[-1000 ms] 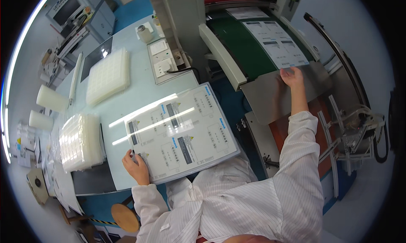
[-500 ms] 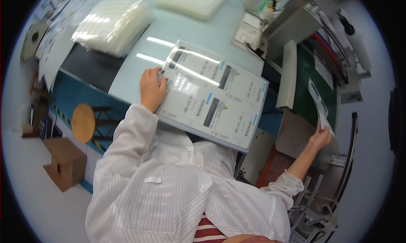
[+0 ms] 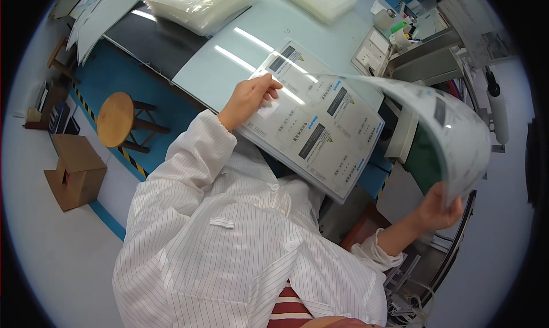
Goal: Inspecting and processing plastic sheets or films at a manufacturing workstation.
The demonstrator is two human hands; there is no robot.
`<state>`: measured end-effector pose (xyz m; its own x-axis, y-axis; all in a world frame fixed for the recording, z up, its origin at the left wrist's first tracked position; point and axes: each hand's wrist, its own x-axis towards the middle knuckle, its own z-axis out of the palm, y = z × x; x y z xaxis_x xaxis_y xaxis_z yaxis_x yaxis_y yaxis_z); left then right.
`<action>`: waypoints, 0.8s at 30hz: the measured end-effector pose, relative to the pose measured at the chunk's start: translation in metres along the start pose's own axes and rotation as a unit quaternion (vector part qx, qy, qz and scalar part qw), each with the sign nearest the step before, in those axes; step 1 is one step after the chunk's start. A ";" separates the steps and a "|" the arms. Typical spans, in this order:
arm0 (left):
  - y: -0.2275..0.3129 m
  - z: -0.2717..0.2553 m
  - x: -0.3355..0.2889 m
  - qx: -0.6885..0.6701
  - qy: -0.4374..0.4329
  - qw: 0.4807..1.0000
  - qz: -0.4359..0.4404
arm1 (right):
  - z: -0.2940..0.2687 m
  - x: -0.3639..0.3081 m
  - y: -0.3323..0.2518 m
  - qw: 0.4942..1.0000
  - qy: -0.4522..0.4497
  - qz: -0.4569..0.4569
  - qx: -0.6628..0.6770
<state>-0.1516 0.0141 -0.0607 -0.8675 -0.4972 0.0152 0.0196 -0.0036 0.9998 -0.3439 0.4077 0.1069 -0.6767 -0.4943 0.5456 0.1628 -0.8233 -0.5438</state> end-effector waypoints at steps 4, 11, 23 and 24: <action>0.046 -0.011 -0.009 -0.476 -0.023 0.853 -0.213 | -0.018 -0.048 0.039 0.973 0.147 0.126 -0.127; 0.010 -0.048 0.003 0.108 0.047 0.981 -0.152 | -0.028 -0.136 0.106 0.784 0.278 0.387 -0.397; -0.009 -0.029 0.007 0.279 0.119 0.953 -0.027 | -0.028 -0.163 0.131 0.615 0.298 0.280 -0.674; -0.008 -0.029 0.006 0.311 0.113 0.943 -0.018 | -0.021 -0.158 0.131 0.597 0.280 0.280 -0.698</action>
<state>-0.1424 -0.0135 -0.0688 -0.7323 -0.6792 0.0491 -0.3640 0.4515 0.8147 -0.2305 0.3838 -0.0644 -0.9943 -0.0900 -0.0570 -0.0160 0.6551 -0.7554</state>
